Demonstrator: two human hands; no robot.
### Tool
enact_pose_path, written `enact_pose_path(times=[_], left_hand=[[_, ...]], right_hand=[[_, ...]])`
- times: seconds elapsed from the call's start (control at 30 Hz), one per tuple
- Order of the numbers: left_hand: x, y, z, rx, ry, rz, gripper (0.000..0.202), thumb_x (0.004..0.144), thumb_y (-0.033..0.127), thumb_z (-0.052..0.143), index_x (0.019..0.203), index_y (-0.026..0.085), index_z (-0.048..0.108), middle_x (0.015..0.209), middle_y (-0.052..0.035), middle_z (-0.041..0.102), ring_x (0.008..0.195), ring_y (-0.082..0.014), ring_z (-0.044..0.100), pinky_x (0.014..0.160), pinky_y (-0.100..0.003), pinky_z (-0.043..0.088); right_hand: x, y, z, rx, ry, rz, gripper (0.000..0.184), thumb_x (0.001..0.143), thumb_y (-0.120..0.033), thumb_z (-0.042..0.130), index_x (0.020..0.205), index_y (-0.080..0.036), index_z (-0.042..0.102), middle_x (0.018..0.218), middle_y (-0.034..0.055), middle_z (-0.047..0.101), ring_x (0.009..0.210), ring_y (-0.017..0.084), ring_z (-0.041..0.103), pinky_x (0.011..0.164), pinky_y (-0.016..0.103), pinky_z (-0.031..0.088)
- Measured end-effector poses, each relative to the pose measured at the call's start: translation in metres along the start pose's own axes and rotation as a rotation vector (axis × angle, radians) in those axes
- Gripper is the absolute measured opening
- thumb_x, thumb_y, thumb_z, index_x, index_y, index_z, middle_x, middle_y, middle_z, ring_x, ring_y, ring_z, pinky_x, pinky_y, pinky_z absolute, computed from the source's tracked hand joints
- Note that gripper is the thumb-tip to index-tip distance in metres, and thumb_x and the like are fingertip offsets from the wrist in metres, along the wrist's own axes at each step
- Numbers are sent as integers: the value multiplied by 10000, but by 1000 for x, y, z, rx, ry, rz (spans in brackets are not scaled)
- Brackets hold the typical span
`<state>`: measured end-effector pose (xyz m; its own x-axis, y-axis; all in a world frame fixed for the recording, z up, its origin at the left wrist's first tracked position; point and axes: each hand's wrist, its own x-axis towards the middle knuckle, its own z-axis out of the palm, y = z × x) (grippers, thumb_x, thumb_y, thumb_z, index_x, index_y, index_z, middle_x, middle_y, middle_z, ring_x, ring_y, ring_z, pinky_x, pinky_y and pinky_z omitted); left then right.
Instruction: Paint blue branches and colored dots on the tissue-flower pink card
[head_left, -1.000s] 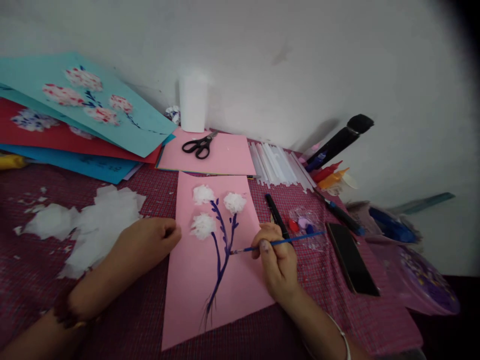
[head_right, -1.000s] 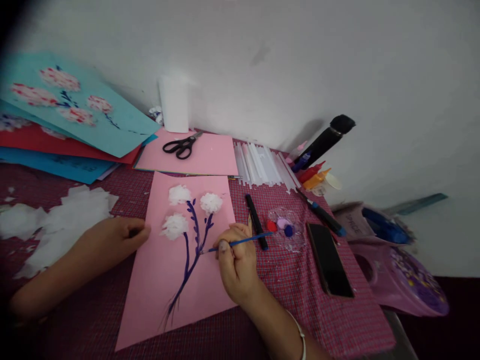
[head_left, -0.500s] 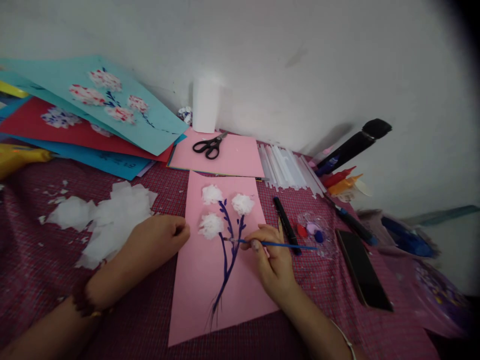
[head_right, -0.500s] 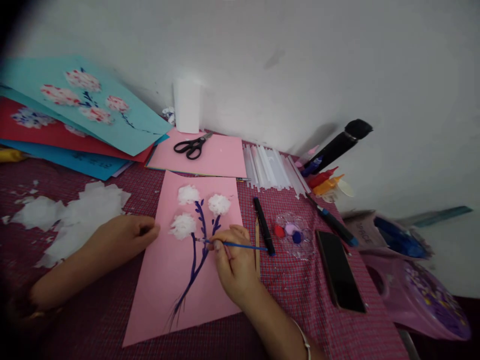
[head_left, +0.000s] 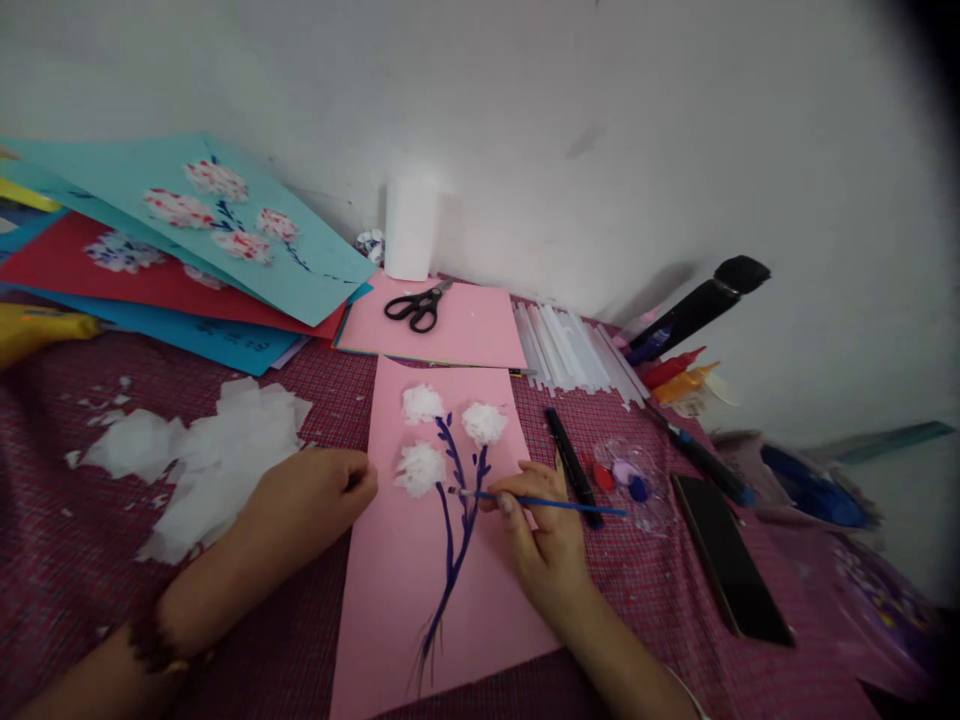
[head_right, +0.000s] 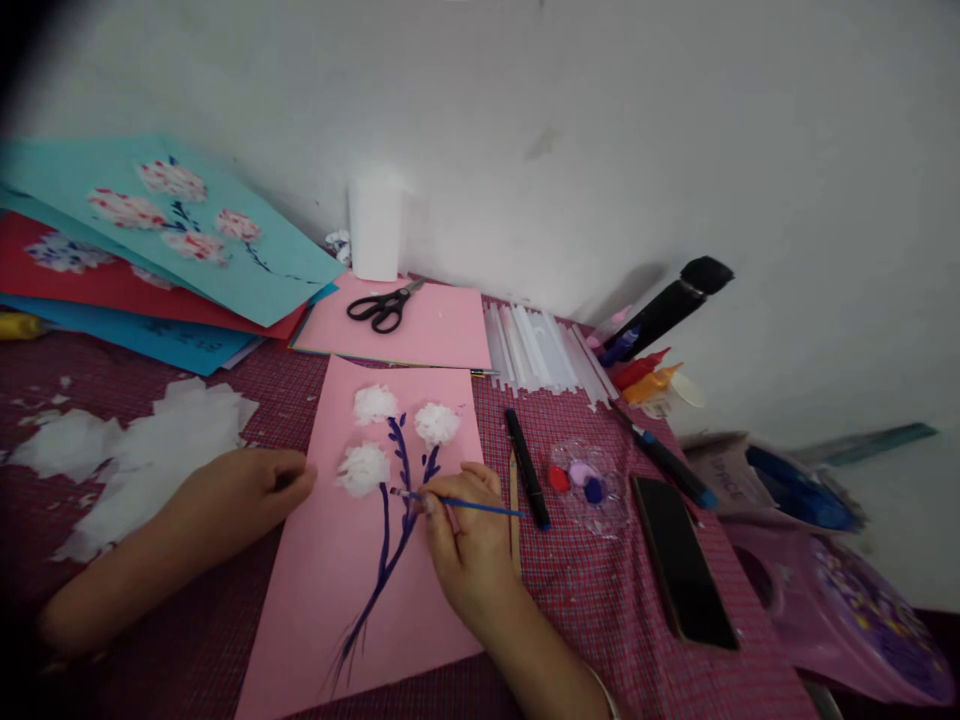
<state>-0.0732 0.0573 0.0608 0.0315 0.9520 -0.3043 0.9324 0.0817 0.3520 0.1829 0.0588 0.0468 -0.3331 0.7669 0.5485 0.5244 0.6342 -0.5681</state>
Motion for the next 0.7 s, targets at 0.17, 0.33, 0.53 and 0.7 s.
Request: enact_pose_path(times=[0.17, 0.33, 0.53, 0.7], left_hand=[[0, 2, -2, 4, 4, 0, 293, 856, 339, 367, 591, 212, 369, 585, 2, 454, 582, -158, 428, 582, -326, 194], [-1, 0, -2, -4, 17, 19, 292, 854, 340, 387, 590, 216, 385, 560, 11, 433, 555, -153, 399, 576, -327, 193], [-1, -1, -1, -6, 21, 13, 294, 847, 340, 393, 582, 213, 390, 557, 10, 438, 549, -148, 385, 576, -328, 186], [-1, 1, -2, -2, 4, 8, 295, 845, 348, 388, 584, 212, 396, 565, 5, 445, 555, -148, 392, 572, -326, 192]], right_hand=[[1, 1, 1, -27, -18, 6, 145, 943, -167, 503, 920, -253, 618, 764, -16, 737, 742, 185, 695, 942, 454, 455], [2, 1, 3, -16, -9, 6, 152, 945, -172, 495, 922, -261, 616, 760, -17, 743, 753, 196, 696, 922, 451, 460], [2, 2, 4, -17, -46, -5, 164, 944, -148, 492, 958, -263, 608, 781, -19, 745, 777, 196, 693, 926, 446, 446], [2, -1, 2, -14, -56, -10, 168, 945, -145, 466, 937, -258, 590, 757, -19, 721, 755, 193, 677, 913, 433, 450]])
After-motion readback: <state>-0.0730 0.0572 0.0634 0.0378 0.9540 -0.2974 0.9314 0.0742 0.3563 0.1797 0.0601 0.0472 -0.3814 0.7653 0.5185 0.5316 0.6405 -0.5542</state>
